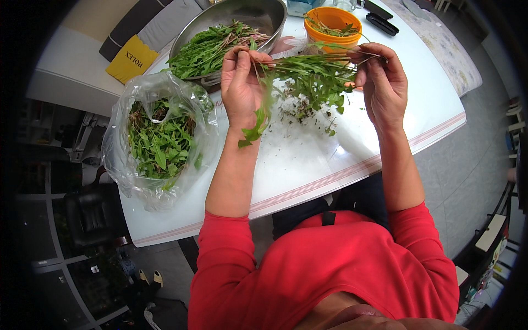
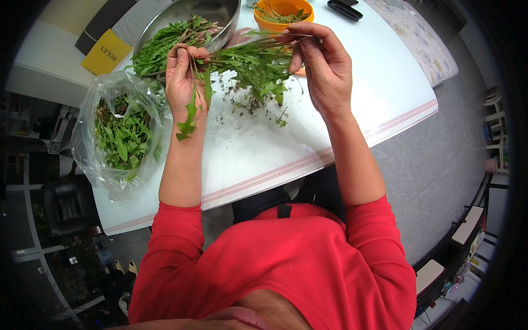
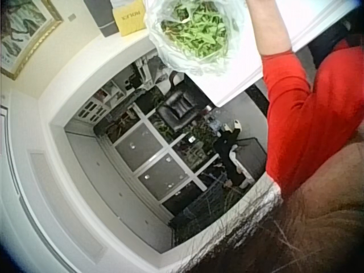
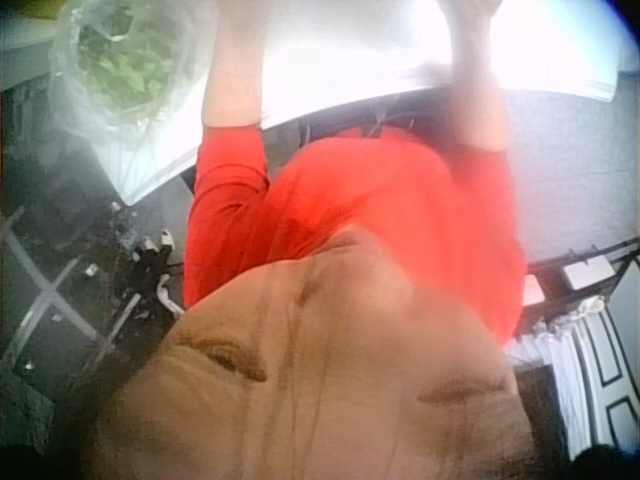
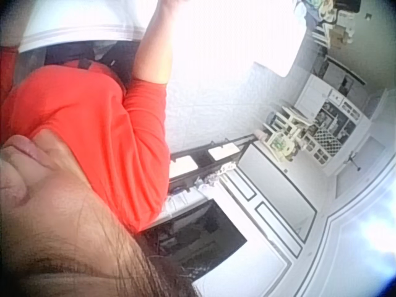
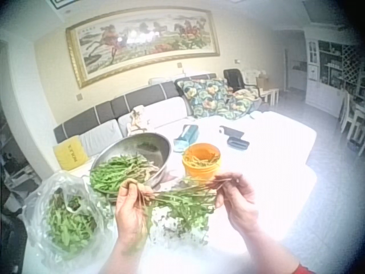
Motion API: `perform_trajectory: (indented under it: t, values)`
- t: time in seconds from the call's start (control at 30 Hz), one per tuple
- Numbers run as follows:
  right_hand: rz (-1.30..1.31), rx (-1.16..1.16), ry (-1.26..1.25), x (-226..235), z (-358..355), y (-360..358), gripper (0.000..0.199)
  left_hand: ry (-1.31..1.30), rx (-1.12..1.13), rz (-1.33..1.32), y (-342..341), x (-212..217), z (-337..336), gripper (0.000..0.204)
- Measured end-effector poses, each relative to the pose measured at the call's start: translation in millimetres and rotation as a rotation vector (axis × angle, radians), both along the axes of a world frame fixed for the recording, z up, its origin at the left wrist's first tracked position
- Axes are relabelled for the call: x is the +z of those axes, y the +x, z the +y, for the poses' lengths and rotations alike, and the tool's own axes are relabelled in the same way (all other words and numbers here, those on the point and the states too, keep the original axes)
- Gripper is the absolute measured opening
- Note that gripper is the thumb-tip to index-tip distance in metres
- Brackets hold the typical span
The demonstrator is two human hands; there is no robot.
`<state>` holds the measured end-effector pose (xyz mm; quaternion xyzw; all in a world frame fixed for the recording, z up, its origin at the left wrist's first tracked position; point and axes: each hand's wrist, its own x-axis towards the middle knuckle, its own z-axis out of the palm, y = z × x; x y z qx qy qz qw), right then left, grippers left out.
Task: The person trims the root ends of leafy green vegetables using a small knife and places the trimmed pieces into a yellow container. They repeatedly pick up bunches from a plastic bag, cut the ends, and set the cleaned greens aside on the table.
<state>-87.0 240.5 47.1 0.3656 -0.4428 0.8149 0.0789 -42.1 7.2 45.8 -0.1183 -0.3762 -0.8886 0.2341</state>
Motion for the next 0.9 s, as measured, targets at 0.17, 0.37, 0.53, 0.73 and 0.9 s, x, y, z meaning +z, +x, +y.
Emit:
perform_trajectory:
  t: [0.17,0.37,0.53,0.73,0.9]
  values:
    - [0.003,-0.006,-0.018,2.2,1.4,1.2,0.025,0.012,0.004,-0.021,-0.4,-0.1,-1.8,0.008]
    - [-0.005,-0.021,-0.02,1.4,1.1,2.6,0.025,0.036,0.003,-0.027,-2.5,-2.8,-3.1,0.008]
    - [-0.001,-0.004,-0.013,0.5,3.3,1.9,0.024,0.091,-0.02,-0.046,-0.8,-1.5,-2.7,0.008]
    - [-0.012,0.026,-0.033,-0.2,7.5,-2.9,0.024,0.053,-0.006,-0.025,-4.3,-4.1,-9.8,0.006]
    - [-0.034,0.015,-0.061,2.1,5.8,-5.0,0.024,0.077,-0.012,-0.051,-1.7,-2.2,-8.4,0.006]
